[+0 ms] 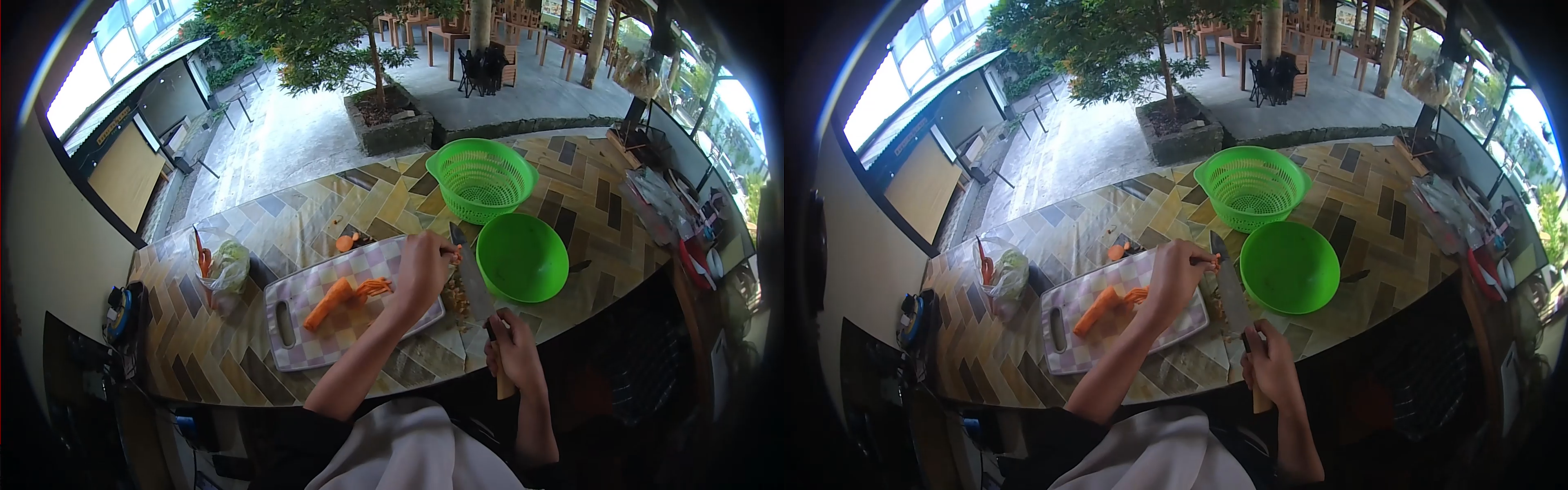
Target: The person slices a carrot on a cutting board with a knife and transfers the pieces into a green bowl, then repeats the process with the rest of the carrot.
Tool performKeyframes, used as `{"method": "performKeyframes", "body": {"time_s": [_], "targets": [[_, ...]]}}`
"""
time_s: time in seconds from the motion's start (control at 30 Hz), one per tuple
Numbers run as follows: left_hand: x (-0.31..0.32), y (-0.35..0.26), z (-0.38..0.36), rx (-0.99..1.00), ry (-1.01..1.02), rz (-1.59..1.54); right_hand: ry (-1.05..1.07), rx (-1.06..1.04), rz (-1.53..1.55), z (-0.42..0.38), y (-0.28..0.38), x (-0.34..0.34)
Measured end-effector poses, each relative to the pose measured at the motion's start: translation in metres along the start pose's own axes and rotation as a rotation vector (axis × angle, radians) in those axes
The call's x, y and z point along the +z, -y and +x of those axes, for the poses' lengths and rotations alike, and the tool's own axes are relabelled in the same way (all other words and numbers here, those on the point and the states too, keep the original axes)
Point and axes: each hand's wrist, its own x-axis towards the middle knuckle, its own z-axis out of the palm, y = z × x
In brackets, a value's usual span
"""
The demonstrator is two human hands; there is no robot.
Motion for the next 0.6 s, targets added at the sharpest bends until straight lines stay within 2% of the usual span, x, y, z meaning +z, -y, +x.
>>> {"method": "performKeyframes", "body": {"time_s": [0.17,0.47,0.57,0.6], "targets": [[0.064,-0.028,0.037,0.127,0.142,-0.013,-0.213,-0.032,-0.020,-0.008,0.007,-0.043],[0.116,-0.019,0.047,0.140,0.292,-0.006,-0.286,0.026,-0.041,-0.010,-0.005,-0.067],[0.121,-0.006,0.045,0.204,0.287,0.056,-0.372,-0.008,-0.363,-0.011,0.001,-0.066],[0.117,-0.008,0.044,0.199,0.293,0.075,-0.419,-0.092,-0.483,-0.010,-0.004,-0.067]]}}
